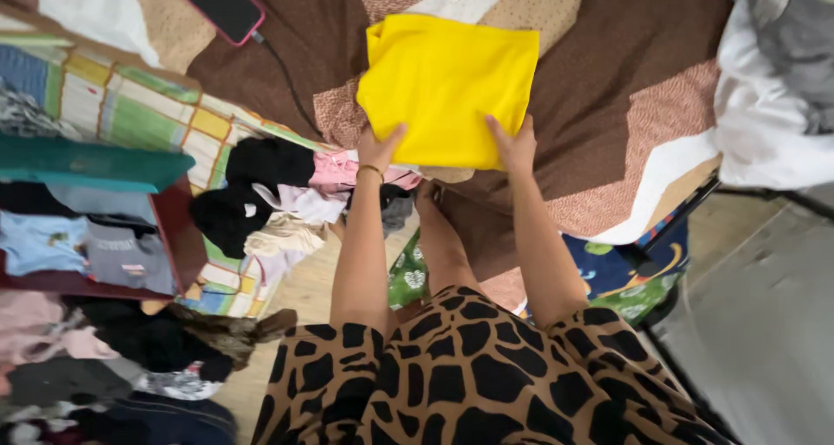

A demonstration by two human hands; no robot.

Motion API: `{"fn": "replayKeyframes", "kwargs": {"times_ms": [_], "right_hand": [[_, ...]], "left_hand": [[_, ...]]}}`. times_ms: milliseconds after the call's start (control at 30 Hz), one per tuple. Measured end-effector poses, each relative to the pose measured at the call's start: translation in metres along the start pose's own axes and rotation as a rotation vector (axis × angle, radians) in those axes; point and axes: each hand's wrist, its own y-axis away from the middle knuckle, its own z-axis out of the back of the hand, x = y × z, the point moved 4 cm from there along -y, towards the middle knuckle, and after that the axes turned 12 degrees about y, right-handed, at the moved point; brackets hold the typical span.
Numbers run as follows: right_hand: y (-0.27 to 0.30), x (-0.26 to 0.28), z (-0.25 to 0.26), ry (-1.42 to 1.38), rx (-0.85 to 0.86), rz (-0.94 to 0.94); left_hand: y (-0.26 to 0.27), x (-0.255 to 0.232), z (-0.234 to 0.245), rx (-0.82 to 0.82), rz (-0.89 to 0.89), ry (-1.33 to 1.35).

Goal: The person folds a patterned top, a yellow garment, and a white item by hand on a bed before placing them into drawers.

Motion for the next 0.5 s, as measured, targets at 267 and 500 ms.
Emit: {"fn": "replayKeyframes", "kwargs": {"times_ms": [267, 500], "right_hand": [[0.036, 0.043, -0.004, -0.608, 0.948, -0.125], [0.137, 0.112, -0.012, -0.554, 1.138, -0.070]], "left_hand": [[0.072, -0.056, 0.043, 0.383, 0.621, 0.510], [0.160, -0.081, 0.139, 0.187, 0.217, 1.040]]}}
